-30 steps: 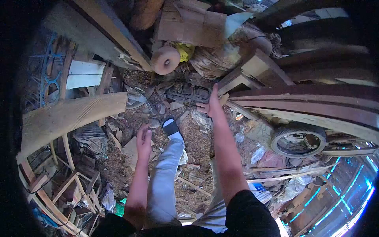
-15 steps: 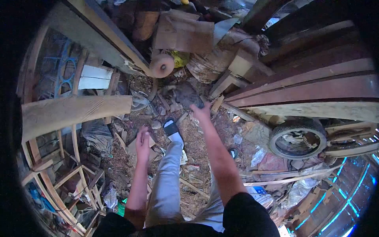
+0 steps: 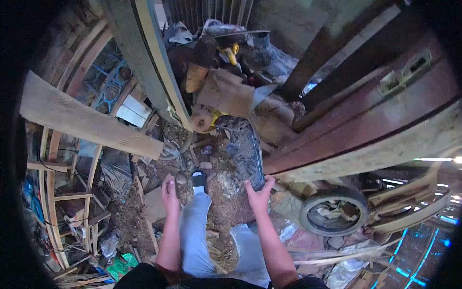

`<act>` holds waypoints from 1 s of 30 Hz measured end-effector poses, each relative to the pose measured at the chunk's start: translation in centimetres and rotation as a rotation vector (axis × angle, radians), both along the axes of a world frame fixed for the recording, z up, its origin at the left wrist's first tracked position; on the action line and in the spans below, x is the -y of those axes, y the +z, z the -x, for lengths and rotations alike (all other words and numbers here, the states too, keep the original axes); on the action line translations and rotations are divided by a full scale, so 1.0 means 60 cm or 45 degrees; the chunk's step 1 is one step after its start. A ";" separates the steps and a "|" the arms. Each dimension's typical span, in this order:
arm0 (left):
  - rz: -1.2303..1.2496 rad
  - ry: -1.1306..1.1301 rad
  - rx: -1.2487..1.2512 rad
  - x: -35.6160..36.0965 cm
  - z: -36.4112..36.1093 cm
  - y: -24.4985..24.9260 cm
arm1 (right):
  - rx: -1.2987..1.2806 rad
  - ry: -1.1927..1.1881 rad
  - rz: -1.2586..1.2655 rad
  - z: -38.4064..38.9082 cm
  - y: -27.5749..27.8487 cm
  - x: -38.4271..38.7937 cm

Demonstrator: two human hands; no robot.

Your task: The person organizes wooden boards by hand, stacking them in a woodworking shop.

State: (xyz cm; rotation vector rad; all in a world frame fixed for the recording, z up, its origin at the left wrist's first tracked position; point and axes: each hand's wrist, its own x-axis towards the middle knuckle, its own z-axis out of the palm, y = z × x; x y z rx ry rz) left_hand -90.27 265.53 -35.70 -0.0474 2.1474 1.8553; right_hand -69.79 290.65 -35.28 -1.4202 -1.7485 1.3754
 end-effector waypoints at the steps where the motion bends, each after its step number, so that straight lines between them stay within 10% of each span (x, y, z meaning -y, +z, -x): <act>1: -0.050 -0.016 -0.022 -0.013 0.007 -0.010 | -0.025 0.027 -0.027 0.012 0.008 -0.012; 20: 0.102 -0.121 0.158 0.046 0.438 -0.039 | -0.419 0.289 -0.789 0.660 0.123 -0.292; 30: 0.089 -0.001 0.460 0.059 0.440 -0.038 | -0.300 0.388 -0.920 0.911 0.115 -0.400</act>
